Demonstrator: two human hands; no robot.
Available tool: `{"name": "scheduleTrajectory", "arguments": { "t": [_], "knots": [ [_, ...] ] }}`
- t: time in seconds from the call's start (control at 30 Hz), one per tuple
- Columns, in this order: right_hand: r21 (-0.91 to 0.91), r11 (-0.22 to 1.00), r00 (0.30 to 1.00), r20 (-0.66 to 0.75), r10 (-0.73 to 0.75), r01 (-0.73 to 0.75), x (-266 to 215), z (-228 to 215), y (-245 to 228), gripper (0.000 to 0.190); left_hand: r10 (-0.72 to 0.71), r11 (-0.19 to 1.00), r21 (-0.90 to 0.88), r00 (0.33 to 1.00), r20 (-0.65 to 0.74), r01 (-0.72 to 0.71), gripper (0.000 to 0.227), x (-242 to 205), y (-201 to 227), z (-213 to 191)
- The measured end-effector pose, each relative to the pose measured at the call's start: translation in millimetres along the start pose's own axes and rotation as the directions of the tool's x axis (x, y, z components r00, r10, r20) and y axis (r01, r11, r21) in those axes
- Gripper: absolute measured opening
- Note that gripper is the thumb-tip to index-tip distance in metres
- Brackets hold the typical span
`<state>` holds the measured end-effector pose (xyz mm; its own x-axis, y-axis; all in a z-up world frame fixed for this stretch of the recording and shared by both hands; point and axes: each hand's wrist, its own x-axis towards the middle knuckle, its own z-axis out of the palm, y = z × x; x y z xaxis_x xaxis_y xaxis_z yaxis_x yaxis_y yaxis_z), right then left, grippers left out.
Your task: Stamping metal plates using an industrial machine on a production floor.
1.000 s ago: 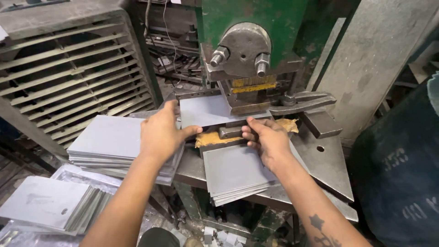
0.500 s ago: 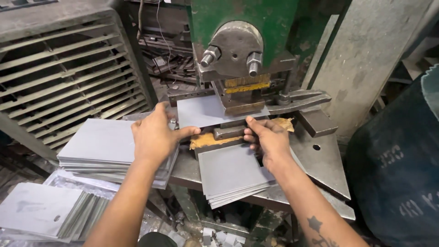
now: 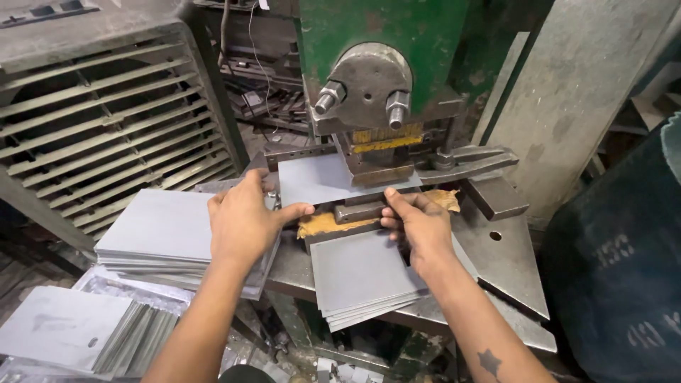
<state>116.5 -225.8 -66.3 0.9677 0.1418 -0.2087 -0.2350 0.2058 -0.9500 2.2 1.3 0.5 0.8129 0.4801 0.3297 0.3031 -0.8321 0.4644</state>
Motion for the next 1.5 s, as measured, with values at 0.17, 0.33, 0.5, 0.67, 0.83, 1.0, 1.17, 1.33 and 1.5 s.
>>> {"name": "scheduleTrajectory", "arguments": {
  "t": [0.17,0.33,0.5,0.67,0.83,1.0,1.17,1.33,1.5],
  "knots": [
    [0.005,1.0,1.0,-0.008,0.006,-0.006,-1.1,0.3,-0.6,0.023,-0.005,1.0,0.001,1.0,0.015,0.005,0.092,-1.2,0.9,0.5],
    [-0.016,1.0,1.0,-0.008,0.004,-0.004,-3.3,0.6,-2.5,0.023,-0.02,1.0,0.02,0.999,0.031,0.019,0.092,-1.2,1.7,-1.3],
    [-0.005,1.0,1.0,-0.003,0.005,-0.005,-0.6,-0.1,0.1,0.023,-0.006,1.0,-0.01,1.0,0.014,0.006,0.092,-1.6,1.7,-1.5],
    [-0.011,1.0,1.0,0.008,0.002,-0.002,-1.9,-1.0,-1.8,0.023,-0.021,1.0,-0.001,0.999,0.03,0.021,0.092,-2.0,2.1,-2.6],
    [-0.003,1.0,1.0,0.003,0.015,-0.015,-4.9,0.5,-4.7,0.023,-0.017,1.0,-0.013,0.999,0.028,0.017,0.089,-0.8,-1.9,-0.2],
    [-0.027,0.999,0.999,-0.011,0.043,-0.043,-5.2,1.4,-9.2,0.026,0.054,0.997,0.057,0.999,0.005,-0.054,0.085,3.4,-9.6,5.6],
    [0.032,0.995,0.995,0.035,0.09,-0.091,-4.9,0.3,-16.9,0.022,0.107,0.992,0.058,0.993,0.043,-0.109,0.089,4.0,-11.5,3.6],
    [0.187,0.967,0.982,0.103,0.157,-0.174,10.0,-4.7,-10.5,0.015,0.148,0.984,-0.1,0.989,-0.026,-0.15,0.07,2.6,-20.3,4.0],
    [0.243,0.962,0.992,0.031,0.12,-0.124,-24.9,-20.9,-7.9,0.012,0.099,0.945,-0.303,0.989,-0.106,-0.127,0.067,2.6,-21.5,7.2]
  ]
}}
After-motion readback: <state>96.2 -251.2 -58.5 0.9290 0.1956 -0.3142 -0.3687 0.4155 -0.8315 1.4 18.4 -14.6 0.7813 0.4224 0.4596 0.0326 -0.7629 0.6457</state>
